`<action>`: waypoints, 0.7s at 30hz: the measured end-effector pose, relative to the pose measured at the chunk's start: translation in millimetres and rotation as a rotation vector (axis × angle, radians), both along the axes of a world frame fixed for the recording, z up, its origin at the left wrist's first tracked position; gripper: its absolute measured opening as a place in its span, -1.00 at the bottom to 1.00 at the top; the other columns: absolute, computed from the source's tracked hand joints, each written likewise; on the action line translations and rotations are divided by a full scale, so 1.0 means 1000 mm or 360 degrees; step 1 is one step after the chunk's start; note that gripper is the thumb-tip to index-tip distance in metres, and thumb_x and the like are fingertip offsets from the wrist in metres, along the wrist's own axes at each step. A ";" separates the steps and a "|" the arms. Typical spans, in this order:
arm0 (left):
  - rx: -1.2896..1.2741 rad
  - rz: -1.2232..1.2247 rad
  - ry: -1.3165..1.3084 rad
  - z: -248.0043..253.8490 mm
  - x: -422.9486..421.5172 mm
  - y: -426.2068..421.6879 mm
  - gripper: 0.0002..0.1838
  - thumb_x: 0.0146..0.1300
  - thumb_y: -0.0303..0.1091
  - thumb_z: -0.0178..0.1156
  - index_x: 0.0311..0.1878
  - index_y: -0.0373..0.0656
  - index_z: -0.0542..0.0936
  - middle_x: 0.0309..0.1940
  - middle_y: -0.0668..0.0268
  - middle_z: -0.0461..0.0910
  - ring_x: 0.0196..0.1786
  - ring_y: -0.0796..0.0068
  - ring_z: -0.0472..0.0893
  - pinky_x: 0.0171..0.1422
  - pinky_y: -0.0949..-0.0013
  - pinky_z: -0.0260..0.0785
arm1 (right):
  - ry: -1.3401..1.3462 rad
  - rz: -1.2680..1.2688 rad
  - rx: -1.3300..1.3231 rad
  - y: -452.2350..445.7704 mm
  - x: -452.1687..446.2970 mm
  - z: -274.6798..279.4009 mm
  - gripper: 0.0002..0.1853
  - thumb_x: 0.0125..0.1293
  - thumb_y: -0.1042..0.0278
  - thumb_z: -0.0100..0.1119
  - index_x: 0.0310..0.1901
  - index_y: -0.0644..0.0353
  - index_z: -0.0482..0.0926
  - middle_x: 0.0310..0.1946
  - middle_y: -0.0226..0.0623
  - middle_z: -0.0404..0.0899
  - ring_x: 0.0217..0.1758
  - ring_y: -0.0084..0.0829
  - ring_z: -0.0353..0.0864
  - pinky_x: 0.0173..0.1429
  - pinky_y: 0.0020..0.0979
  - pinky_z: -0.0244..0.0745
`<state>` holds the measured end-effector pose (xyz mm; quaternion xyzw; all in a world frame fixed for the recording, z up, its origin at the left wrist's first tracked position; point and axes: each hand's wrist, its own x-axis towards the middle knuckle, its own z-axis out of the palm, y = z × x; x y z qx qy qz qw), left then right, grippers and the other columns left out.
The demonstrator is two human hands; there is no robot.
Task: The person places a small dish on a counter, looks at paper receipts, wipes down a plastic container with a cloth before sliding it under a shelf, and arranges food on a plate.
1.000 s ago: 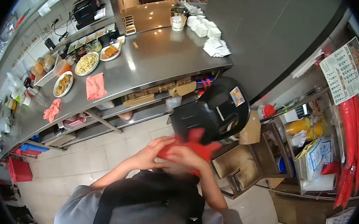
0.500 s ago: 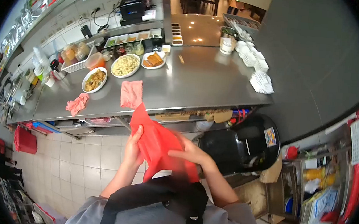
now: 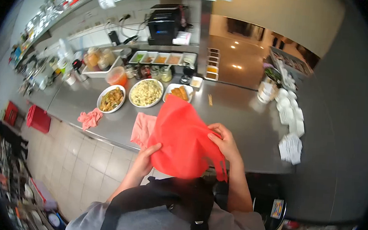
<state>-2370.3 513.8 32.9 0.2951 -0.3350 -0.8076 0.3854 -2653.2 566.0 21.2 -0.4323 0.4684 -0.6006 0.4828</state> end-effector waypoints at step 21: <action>-0.0655 0.0845 -0.0286 -0.031 0.023 -0.018 -0.24 0.32 -0.38 0.18 0.49 -0.10 0.02 0.33 0.21 0.30 0.31 0.35 0.37 0.28 0.20 0.31 | 0.0009 0.0531 -0.0052 -0.172 0.075 -0.015 -0.70 0.34 0.58 0.05 0.10 0.31 0.42 0.03 -0.30 0.53 0.08 -0.54 0.47 0.21 -0.47 0.34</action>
